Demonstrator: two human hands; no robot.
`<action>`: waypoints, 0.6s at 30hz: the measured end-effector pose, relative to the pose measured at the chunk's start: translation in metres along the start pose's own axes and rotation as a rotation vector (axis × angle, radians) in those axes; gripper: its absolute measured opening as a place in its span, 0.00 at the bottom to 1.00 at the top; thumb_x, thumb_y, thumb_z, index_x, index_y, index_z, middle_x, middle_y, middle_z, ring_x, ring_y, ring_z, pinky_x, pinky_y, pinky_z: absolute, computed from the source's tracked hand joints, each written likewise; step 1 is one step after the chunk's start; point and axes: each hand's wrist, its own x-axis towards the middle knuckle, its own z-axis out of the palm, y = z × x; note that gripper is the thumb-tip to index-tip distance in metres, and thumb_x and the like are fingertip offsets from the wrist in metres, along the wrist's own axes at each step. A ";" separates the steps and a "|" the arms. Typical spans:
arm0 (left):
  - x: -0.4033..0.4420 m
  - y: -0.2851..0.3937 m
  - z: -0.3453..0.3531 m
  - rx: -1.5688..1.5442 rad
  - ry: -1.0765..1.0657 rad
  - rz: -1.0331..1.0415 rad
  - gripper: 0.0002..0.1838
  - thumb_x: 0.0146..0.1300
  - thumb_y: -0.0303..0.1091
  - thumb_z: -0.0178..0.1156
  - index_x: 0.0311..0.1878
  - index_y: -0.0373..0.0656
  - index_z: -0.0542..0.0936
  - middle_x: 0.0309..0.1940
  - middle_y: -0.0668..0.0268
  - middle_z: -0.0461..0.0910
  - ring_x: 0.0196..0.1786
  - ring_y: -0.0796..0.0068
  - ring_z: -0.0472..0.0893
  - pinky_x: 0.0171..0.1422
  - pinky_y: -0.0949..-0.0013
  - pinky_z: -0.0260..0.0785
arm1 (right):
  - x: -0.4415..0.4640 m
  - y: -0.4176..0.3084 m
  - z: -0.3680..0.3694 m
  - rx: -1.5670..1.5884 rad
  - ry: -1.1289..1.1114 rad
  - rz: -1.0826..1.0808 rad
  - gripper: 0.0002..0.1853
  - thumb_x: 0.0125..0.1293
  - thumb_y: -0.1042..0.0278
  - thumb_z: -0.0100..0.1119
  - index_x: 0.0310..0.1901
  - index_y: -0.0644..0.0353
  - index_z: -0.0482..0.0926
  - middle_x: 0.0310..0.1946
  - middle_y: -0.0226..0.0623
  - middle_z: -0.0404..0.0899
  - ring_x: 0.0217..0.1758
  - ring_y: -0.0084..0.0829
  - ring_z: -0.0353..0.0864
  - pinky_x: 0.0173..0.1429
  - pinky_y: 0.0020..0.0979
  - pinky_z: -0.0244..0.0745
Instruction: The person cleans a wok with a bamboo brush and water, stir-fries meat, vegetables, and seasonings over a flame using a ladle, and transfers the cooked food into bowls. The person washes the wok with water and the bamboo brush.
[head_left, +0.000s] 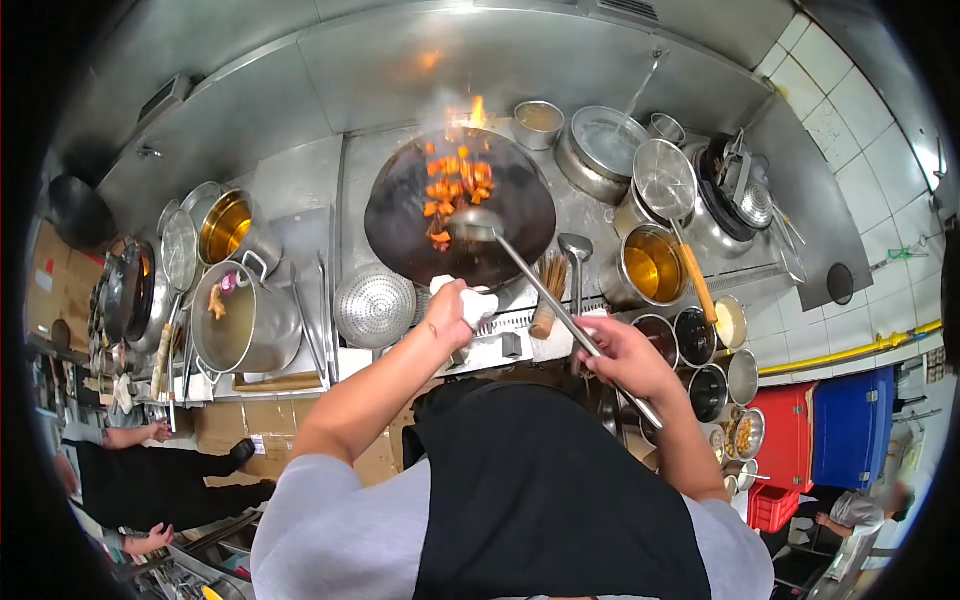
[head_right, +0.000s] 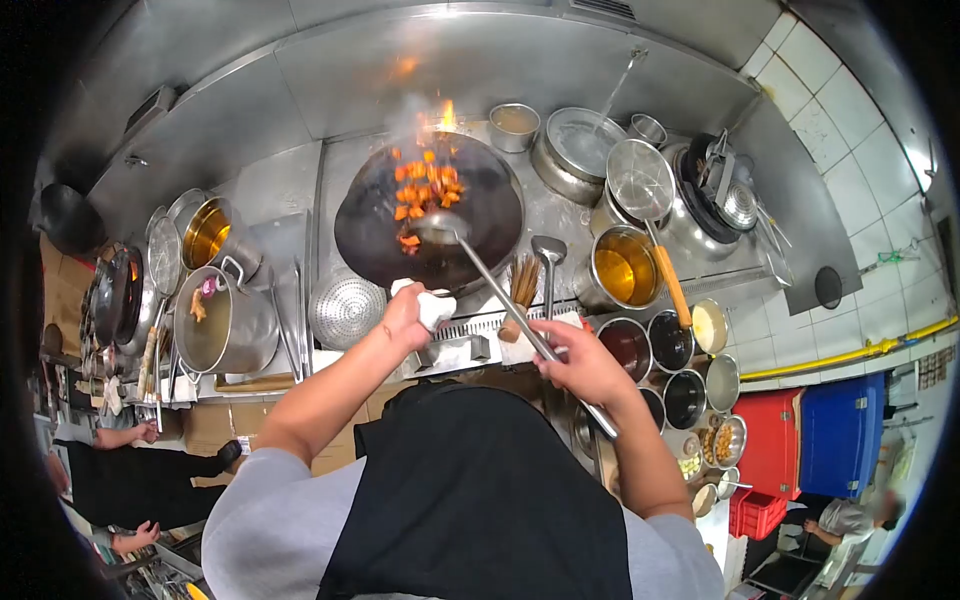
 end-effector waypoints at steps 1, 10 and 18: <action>-0.010 0.005 0.005 0.064 -0.011 -0.048 0.12 0.77 0.38 0.49 0.51 0.40 0.76 0.44 0.54 0.85 0.44 0.49 0.89 0.44 0.41 0.86 | -0.009 -0.002 -0.007 0.016 -0.035 0.007 0.35 0.70 0.82 0.62 0.79 0.57 0.72 0.44 0.33 0.84 0.33 0.20 0.81 0.35 0.25 0.78; 0.078 -0.020 -0.030 0.044 -0.078 0.168 0.14 0.78 0.39 0.50 0.55 0.39 0.76 0.50 0.52 0.85 0.48 0.45 0.89 0.52 0.40 0.86 | 0.129 0.016 0.018 -0.252 0.033 -0.064 0.32 0.67 0.77 0.65 0.73 0.64 0.74 0.45 0.43 0.87 0.40 0.33 0.86 0.45 0.37 0.83; 0.018 -0.016 -0.022 -0.003 -0.044 -0.028 0.15 0.75 0.33 0.48 0.55 0.36 0.77 0.51 0.51 0.85 0.47 0.45 0.89 0.58 0.41 0.86 | 0.013 -0.020 0.001 -0.153 0.078 -0.025 0.34 0.67 0.82 0.64 0.76 0.65 0.72 0.50 0.42 0.87 0.50 0.27 0.85 0.57 0.32 0.83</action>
